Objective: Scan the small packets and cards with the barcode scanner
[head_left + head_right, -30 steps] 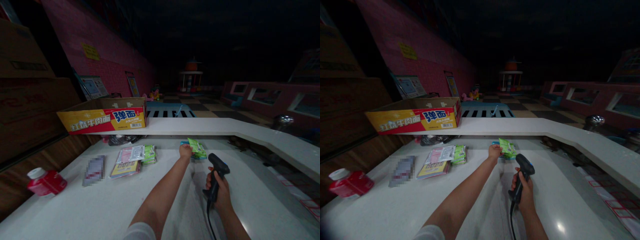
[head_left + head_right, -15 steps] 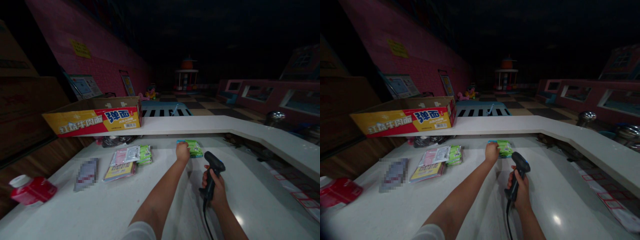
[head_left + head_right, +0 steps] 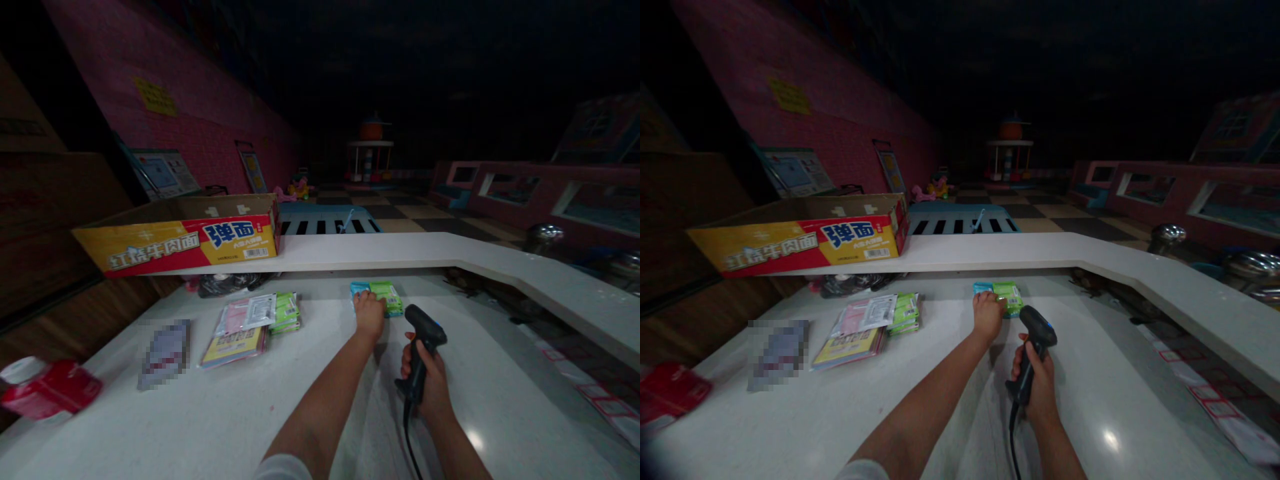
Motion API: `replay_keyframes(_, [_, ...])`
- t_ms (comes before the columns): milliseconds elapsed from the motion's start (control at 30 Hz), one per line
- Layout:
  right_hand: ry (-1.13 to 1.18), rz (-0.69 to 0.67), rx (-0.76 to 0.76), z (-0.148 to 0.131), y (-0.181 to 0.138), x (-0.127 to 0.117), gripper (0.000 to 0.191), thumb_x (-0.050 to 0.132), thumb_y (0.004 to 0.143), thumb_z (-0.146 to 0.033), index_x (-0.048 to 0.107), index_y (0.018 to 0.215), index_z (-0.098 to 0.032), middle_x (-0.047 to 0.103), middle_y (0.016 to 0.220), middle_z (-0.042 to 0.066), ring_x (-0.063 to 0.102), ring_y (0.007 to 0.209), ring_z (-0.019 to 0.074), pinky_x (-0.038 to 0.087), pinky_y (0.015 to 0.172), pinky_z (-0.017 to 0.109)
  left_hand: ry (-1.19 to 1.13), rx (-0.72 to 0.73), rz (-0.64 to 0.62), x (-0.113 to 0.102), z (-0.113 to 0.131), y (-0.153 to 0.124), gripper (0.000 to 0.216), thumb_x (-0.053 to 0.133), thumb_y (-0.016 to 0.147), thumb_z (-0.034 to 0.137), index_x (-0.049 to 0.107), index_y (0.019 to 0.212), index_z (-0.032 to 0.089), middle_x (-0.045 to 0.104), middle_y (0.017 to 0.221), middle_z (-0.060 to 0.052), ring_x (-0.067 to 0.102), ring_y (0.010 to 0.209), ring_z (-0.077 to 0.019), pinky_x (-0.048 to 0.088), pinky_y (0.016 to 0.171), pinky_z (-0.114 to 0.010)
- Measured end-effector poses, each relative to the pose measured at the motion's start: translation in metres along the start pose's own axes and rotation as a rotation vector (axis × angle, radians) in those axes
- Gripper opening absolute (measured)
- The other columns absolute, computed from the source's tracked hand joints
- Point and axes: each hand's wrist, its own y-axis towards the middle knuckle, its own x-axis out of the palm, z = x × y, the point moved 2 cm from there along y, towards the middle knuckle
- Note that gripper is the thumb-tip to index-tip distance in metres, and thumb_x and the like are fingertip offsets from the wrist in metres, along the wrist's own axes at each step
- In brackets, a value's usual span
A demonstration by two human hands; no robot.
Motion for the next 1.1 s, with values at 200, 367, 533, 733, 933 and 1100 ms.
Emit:
replay_keyframes(200, [0.0,-0.01,-0.004,0.0,0.0,0.0,0.041,0.075,0.071,-0.05,0.06,0.097,-0.021,0.055,0.058,-0.005,0.046,0.043,0.0094,0.036,0.039,0.021,-0.036,0.051,0.01,-0.007,-0.005,-0.009,0.025,0.065,0.084,0.029,0.068,0.109,0.027,0.064,0.114,-0.008,0.045,0.121,-0.0264,0.026,0.107,-0.048])
replay_keyframes(367, [0.01,-0.048,0.048,0.002,-0.004,-0.001,0.04,0.075,0.072,-0.046,0.061,0.099,-0.021,0.056,0.059,-0.005,0.046,0.043,0.0088,0.037,0.038,0.019,-0.077,0.031,0.066,-0.025,-0.023,-0.027,0.029,0.061,0.086,0.027,0.067,0.114,0.024,0.063,0.114,-0.009,0.048,0.116,-0.0257,0.033,0.102,-0.043])
replay_keyframes(533, [-0.028,-0.143,0.132,0.006,-0.008,0.0,0.043,0.076,0.071,-0.047,0.062,0.1,-0.019,0.055,0.059,-0.004,0.045,0.043,0.0095,0.037,0.037,0.02,-0.069,-0.061,0.121,-0.056,-0.063,-0.054,0.029,0.056,0.088,0.026,0.066,0.115,0.023,0.063,0.115,-0.009,0.048,0.113,-0.026,0.037,0.096,-0.042])
replay_keyframes(733, [-0.063,-0.154,0.15,0.009,-0.009,-0.004,0.043,0.077,0.071,-0.046,0.063,0.1,-0.019,0.055,0.059,-0.003,0.046,0.043,0.0103,0.037,0.037,0.021,0.057,-0.259,0.205,-0.111,-0.13,-0.093,0.03,0.052,0.089,0.023,0.066,0.114,0.02,0.064,0.111,-0.011,0.051,0.108,-0.0273,0.038,0.093,-0.04])
replay_keyframes(933, [-0.081,-0.15,0.166,0.013,-0.008,-0.009,0.043,0.078,0.069,-0.046,0.063,0.099,-0.018,0.055,0.058,-0.004,0.046,0.043,0.0102,0.038,0.037,0.02,0.308,-0.77,0.243,-0.149,-0.186,-0.124,0.042,0.059,0.083,0.038,0.062,0.115,0.011,0.059,0.114,-0.02,0.049,0.112,-0.0351,0.038,0.09,-0.043])
replay_keyframes(1100, [-0.076,-0.149,0.164,0.018,-0.005,-0.014,0.044,0.078,0.069,-0.046,0.062,0.1,-0.018,0.056,0.058,-0.004,0.047,0.043,0.0099,0.038,0.037,0.02,0.314,-0.923,0.127,-0.157,-0.195,-0.13,0.059,0.063,0.075,0.056,0.063,0.111,0.009,0.057,0.119,-0.022,0.047,0.117,-0.0356,0.036,0.094,-0.042])
